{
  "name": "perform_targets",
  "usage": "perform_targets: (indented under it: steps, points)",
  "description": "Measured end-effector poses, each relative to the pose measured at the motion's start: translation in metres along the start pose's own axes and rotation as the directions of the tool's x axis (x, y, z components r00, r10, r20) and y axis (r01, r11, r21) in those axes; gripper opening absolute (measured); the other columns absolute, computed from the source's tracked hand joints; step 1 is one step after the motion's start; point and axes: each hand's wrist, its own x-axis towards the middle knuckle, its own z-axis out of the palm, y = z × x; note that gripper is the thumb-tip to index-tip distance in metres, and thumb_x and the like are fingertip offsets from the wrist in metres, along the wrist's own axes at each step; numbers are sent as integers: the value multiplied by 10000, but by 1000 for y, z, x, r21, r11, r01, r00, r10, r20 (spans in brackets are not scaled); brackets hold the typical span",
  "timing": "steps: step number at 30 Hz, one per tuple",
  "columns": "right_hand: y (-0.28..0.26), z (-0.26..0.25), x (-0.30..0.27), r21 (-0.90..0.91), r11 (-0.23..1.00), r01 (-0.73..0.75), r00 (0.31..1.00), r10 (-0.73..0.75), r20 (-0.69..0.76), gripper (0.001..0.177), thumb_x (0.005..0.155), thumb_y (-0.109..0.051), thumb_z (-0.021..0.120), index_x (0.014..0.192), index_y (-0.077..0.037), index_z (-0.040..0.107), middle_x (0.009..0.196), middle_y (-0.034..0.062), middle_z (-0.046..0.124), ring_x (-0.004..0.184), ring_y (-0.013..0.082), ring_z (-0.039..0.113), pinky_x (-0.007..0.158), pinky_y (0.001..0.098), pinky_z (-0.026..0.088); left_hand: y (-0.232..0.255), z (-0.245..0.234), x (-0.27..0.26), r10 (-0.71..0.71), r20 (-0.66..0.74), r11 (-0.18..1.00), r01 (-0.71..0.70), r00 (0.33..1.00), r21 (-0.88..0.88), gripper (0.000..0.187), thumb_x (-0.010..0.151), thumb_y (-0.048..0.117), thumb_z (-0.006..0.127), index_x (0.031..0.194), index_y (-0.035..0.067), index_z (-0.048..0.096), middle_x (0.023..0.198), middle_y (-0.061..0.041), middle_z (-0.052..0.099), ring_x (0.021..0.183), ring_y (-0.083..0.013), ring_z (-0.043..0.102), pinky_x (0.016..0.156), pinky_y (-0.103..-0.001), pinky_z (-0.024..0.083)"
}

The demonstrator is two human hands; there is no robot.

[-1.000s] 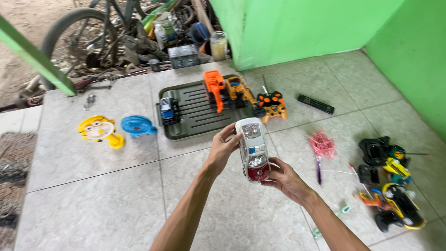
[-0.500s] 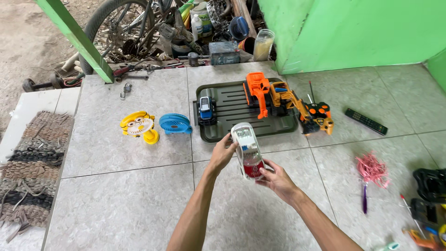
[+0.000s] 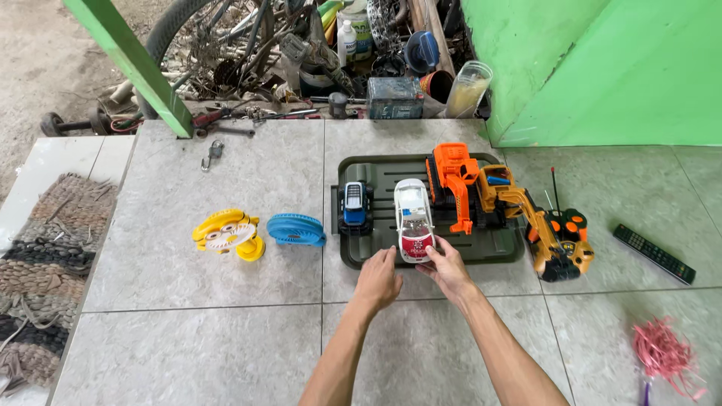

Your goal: The person cleans small electronic components using a toothbrush. They pick up a component, scrub it with the toothbrush, and place it into a gray bin. The process is repeated for multiple components.

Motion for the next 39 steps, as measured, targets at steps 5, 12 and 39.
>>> perform_targets:
  steps: [5,12,39]
  points:
    - [13,-5,31,94,986,139,990,-140,7,502,989,-88,576,1473,-43,448,1285,98,633,1105,189,666,905,380,591,3,4,12,10,32,977,-17,999,215,680,817,153,697,1427,-42,467,1184,-165,596,1148,-328,566,962,-439,463]
    - [17,12,10,-527,796,298,887,-435,-155,629,850,12,715,1375,-22,369,1283,141,498,794,193,744,658,293,634,5,3,33,-64,41,972,53,997,229,778,805,225,746,1484,34,417,1203,-136,561,1151,-310,542,918,-454,467]
    - [5,18,39,-600,783,164,862,-410,-299,299,970,-266,712,982,12,602,771,78,699,642,182,720,560,322,576,0,23,69,-373,171,926,377,912,7,1077,717,484,771,1614,226,231,1203,-163,561,1144,-330,547,873,-493,415]
